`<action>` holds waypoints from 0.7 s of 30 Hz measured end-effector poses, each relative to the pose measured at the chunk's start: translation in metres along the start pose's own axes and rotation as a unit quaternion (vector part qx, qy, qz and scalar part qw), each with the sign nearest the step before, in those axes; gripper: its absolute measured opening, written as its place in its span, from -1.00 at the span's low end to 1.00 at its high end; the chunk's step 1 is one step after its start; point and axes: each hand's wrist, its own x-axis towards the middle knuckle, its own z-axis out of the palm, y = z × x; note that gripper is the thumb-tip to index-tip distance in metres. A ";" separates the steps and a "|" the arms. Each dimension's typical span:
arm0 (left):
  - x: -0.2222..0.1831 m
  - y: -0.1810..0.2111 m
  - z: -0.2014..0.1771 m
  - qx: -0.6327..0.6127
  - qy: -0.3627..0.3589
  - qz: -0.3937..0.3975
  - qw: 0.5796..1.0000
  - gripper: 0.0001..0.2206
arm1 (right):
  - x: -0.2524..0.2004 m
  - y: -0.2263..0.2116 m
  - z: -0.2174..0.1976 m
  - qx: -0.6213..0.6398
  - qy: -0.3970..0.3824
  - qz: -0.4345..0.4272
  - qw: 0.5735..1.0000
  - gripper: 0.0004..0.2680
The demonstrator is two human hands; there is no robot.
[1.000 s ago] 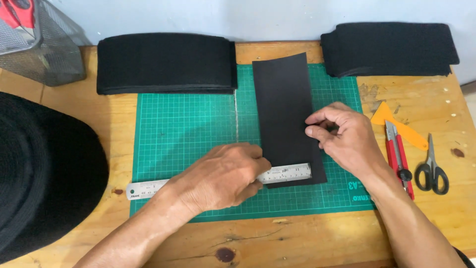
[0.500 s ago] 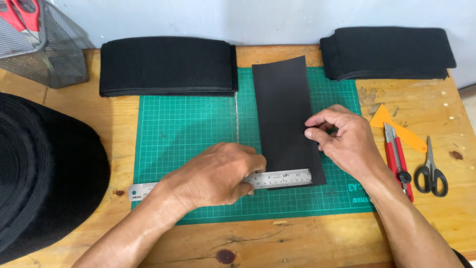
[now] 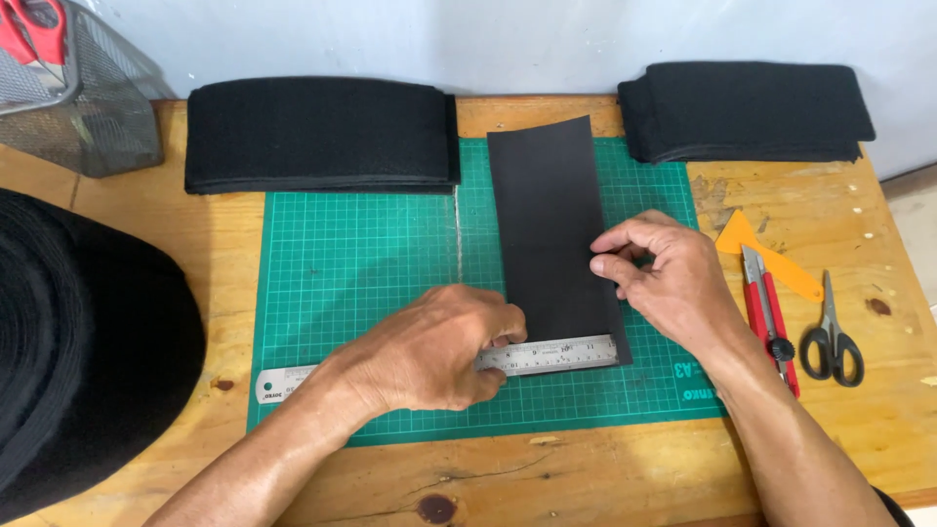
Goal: Measuring a black strip of material with a metal ruler and cutting it with a utility knife on a green cutting mat.
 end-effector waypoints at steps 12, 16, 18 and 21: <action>0.003 -0.008 0.001 -0.015 -0.006 0.011 1.000 -0.65 | 0.000 0.002 -0.001 -0.005 -0.007 -0.011 1.000 -0.90; 0.003 -0.010 0.002 -0.018 -0.010 0.011 1.000 -0.65 | 0.000 0.005 -0.001 -0.005 -0.009 -0.016 1.000 -0.90; 0.005 -0.013 0.003 -0.023 -0.010 0.024 0.999 -0.63 | 0.001 0.008 -0.002 -0.005 -0.015 -0.016 1.000 -0.90; 0.005 -0.013 0.002 -0.022 -0.012 0.022 0.999 -0.63 | 0.002 0.007 -0.003 -0.013 -0.018 -0.020 1.000 -0.90</action>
